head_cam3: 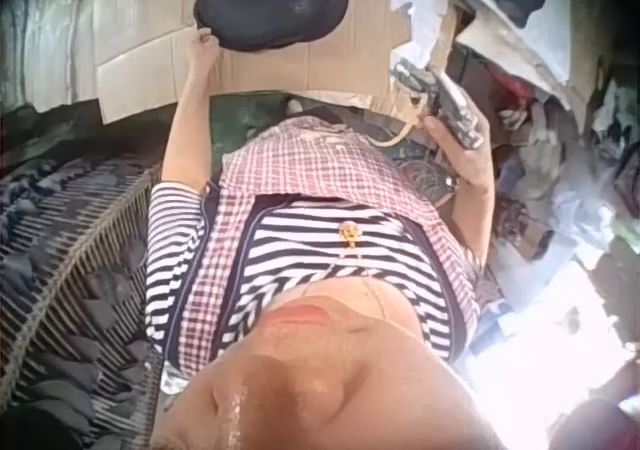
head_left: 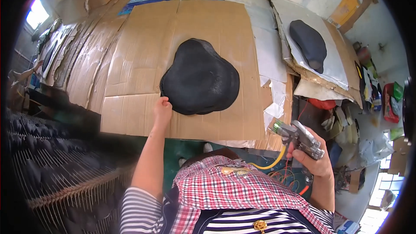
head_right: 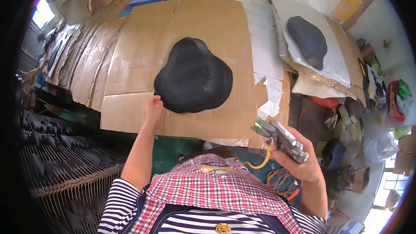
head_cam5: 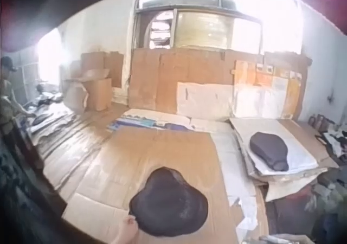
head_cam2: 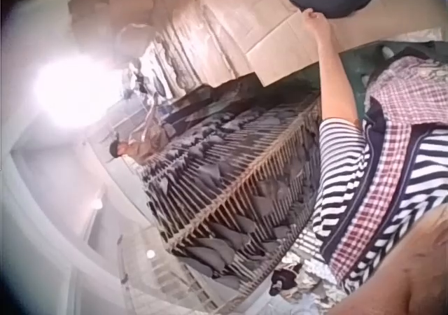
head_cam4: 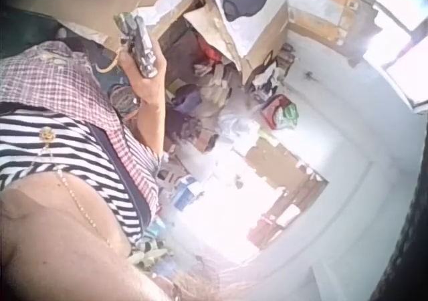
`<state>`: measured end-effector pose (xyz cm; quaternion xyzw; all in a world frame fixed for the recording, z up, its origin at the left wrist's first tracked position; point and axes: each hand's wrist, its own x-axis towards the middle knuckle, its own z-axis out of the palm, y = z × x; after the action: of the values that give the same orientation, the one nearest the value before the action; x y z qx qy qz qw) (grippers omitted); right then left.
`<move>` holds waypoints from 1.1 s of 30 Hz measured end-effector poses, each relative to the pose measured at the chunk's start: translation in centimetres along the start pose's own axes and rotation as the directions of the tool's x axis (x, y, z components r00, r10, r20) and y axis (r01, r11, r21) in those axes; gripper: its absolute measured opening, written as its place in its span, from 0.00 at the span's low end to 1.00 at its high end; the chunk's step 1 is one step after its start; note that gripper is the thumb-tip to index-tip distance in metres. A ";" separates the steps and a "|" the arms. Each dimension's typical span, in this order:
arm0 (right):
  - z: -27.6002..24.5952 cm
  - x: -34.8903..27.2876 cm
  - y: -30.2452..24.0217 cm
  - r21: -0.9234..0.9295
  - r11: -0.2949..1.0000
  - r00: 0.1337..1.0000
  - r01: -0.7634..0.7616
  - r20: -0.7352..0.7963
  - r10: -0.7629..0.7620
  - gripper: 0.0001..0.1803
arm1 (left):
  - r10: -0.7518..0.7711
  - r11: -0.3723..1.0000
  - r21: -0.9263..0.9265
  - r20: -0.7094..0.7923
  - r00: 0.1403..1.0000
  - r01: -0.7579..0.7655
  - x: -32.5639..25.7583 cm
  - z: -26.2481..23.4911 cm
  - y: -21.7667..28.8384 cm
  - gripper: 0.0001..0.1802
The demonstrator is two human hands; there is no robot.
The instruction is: The recorder uses a spray gun to apply adhesive to foam padding components and then organizes them on a drying rack.
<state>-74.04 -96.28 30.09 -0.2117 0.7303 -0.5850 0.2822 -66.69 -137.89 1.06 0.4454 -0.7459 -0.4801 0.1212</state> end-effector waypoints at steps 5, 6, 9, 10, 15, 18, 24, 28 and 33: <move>0.3 1.9 -1.2 0.107 0.988 0.994 0.111 -0.034 -0.108 0.30 | 0.122 0.939 0.339 -0.173 0.977 -0.057 2.4 2.1 0.3 0.19; 0.1 2.0 -1.5 0.094 0.993 0.997 0.072 -0.039 -0.069 0.30 | 0.075 0.906 0.423 -0.159 0.984 -0.001 2.7 2.0 0.4 0.21; -1.6 0.1 -0.8 0.077 0.996 0.994 -0.036 0.107 0.027 0.30 | 0.043 0.885 0.464 -0.186 0.982 0.050 2.1 2.5 2.1 0.19; -2.2 -0.3 -0.5 0.039 0.997 0.984 -0.072 0.166 0.064 0.30 | 0.050 0.884 0.466 -0.187 0.981 0.044 1.6 2.4 2.8 0.19; -0.9 1.6 0.0 0.055 0.997 0.998 0.060 -0.035 -0.059 0.29 | -0.146 0.880 0.444 -0.078 0.986 0.165 1.3 1.5 4.3 0.13; -1.1 2.2 0.5 0.085 0.986 0.984 0.140 -0.122 -0.129 0.29 | -0.041 0.918 0.379 -0.205 0.978 0.118 0.9 1.8 4.5 0.12; -1.9 -0.5 0.8 0.096 0.989 0.992 0.111 0.056 -0.116 0.32 | -0.030 0.912 0.394 -0.216 0.976 0.115 1.6 2.1 5.1 0.12; -3.0 -1.4 0.5 0.127 0.991 0.999 0.033 -0.008 -0.032 0.33 | -0.074 0.895 0.424 -0.170 0.983 0.140 2.6 1.8 5.3 0.11; -1.4 0.3 0.3 0.132 0.988 0.997 0.079 0.004 -0.080 0.34 | -0.083 0.912 0.380 -0.198 0.977 0.155 1.8 1.7 6.7 0.08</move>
<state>-75.18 -95.43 29.97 -0.2242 0.6797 -0.6418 0.2754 -72.45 -137.36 5.28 0.5463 -0.7846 -0.2857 0.0657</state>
